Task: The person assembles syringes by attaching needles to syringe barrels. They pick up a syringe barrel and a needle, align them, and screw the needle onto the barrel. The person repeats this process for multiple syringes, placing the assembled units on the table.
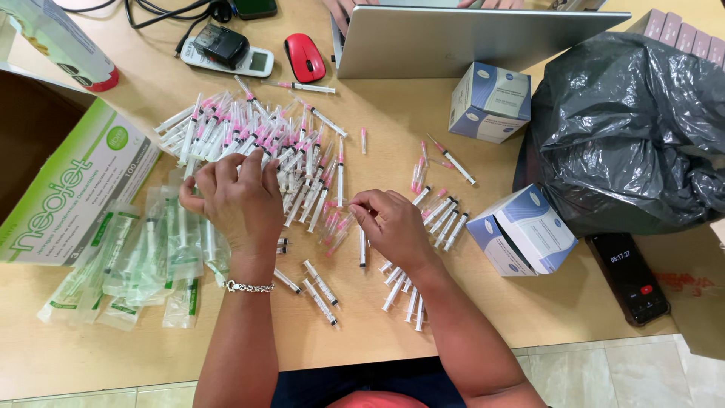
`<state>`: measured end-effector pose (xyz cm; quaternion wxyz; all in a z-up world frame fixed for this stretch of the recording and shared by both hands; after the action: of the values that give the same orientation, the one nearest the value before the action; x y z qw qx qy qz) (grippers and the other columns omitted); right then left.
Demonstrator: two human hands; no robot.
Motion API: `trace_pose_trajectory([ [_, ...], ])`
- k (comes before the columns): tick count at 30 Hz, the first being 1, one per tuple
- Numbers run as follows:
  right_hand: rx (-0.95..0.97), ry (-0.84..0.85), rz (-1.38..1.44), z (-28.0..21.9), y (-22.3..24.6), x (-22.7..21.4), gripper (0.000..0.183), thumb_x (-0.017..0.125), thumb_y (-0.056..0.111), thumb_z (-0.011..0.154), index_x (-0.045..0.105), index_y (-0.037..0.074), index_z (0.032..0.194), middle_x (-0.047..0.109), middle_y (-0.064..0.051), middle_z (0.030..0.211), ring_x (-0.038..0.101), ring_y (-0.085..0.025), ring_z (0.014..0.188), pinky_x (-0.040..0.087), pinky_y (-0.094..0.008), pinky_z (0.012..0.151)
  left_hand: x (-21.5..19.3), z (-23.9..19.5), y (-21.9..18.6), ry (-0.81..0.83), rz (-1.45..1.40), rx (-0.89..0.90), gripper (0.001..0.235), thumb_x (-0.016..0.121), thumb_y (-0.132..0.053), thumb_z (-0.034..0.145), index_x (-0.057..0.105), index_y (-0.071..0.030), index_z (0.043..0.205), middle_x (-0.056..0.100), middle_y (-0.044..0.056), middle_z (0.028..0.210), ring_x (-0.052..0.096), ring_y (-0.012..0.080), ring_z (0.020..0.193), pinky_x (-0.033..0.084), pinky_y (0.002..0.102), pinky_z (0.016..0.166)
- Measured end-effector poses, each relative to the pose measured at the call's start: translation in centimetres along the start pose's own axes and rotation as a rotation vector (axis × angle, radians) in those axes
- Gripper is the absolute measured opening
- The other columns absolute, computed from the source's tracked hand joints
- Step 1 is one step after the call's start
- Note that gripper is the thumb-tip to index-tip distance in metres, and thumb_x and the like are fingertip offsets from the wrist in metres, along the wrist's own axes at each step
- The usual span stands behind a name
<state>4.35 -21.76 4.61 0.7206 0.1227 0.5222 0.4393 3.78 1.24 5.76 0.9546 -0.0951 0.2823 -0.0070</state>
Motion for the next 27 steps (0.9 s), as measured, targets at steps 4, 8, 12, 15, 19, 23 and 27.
trace_pose_trajectory([
  [4,-0.005,-0.024,-0.032,0.2,-1.3,-1.0,0.006,0.072,0.023,0.098,0.074,0.017,0.100,0.073,-0.003,0.075,0.070,-0.020,0.070,0.057,-0.035,0.072,-0.6,0.7,-0.7,-0.017,-0.014,0.021,0.017,0.083,-0.038,0.096,0.080,-0.023,0.103,0.064,0.001,0.102,0.056,0.0287,0.106,0.035,0.057,0.100],
  [8,0.133,-0.127,-0.177,0.4,-4.3,-3.4,0.007,0.073,0.024,0.096,0.074,0.020,0.102,0.074,-0.004,0.080,0.071,-0.027,0.078,0.057,-0.041,0.077,-2.0,1.4,-1.7,-0.103,-0.094,0.078,0.015,0.076,-0.038,0.101,0.078,-0.023,0.100,0.064,0.000,0.102,0.059,0.0275,0.102,0.038,0.052,0.097],
  [12,0.261,-0.295,-0.224,0.0,-7.8,-7.0,0.008,0.067,0.012,0.100,0.073,0.010,0.105,0.073,-0.015,0.084,0.070,-0.038,0.081,0.056,-0.047,0.077,-2.3,1.5,-2.6,-0.111,-0.175,0.112,0.011,0.075,-0.033,0.099,0.079,-0.023,0.098,0.065,-0.001,0.099,0.060,0.0248,0.097,0.040,0.046,0.096],
  [15,0.272,-0.298,-0.300,-0.4,-9.8,-6.8,0.008,0.070,0.012,0.097,0.073,0.012,0.104,0.072,-0.013,0.084,0.069,-0.036,0.078,0.056,-0.048,0.075,-1.9,1.1,-3.5,-0.098,-0.225,0.122,0.013,0.074,-0.033,0.099,0.079,-0.022,0.096,0.066,-0.002,0.098,0.059,0.0222,0.098,0.040,0.045,0.094],
  [19,0.261,-0.320,-0.461,-0.7,-11.3,-5.7,0.010,0.079,0.028,0.090,0.073,0.022,0.095,0.070,-0.003,0.080,0.071,-0.031,0.082,0.058,-0.044,0.078,-2.0,1.0,-5.1,-0.051,-0.261,0.151,0.016,0.072,-0.029,0.096,0.077,-0.018,0.108,0.064,0.001,0.098,0.057,0.0222,0.098,0.038,0.043,0.094],
  [23,0.264,-0.272,-0.667,-1.1,-12.2,-3.7,0.027,0.087,0.050,0.079,0.071,0.028,0.080,0.065,0.002,0.078,0.070,-0.027,0.090,0.056,-0.040,0.084,0.2,-1.8,-6.2,0.057,-0.329,0.199,0.023,0.071,-0.031,0.094,0.073,-0.014,0.109,0.061,0.006,0.087,0.061,0.0284,0.083,0.045,0.043,0.080],
  [27,0.295,-0.235,-0.753,-0.8,-13.3,-2.5,0.026,0.081,0.054,0.081,0.072,0.030,0.079,0.063,-0.001,0.076,0.070,-0.029,0.088,0.056,-0.042,0.081,-0.1,-2.8,-10.1,0.797,-0.664,0.135,0.027,0.072,-0.033,0.090,0.073,-0.006,0.086,0.069,0.020,0.069,0.069,0.0467,0.065,0.051,0.057,0.061],
])
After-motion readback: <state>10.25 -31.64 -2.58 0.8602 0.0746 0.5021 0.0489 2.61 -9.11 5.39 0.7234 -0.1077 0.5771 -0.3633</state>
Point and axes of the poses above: each hand's wrist, its own z-axis towards the middle knuckle, its own x-axis out of the palm, y = z × x, the point moved 7 cm from there along z, towards the middle knuckle
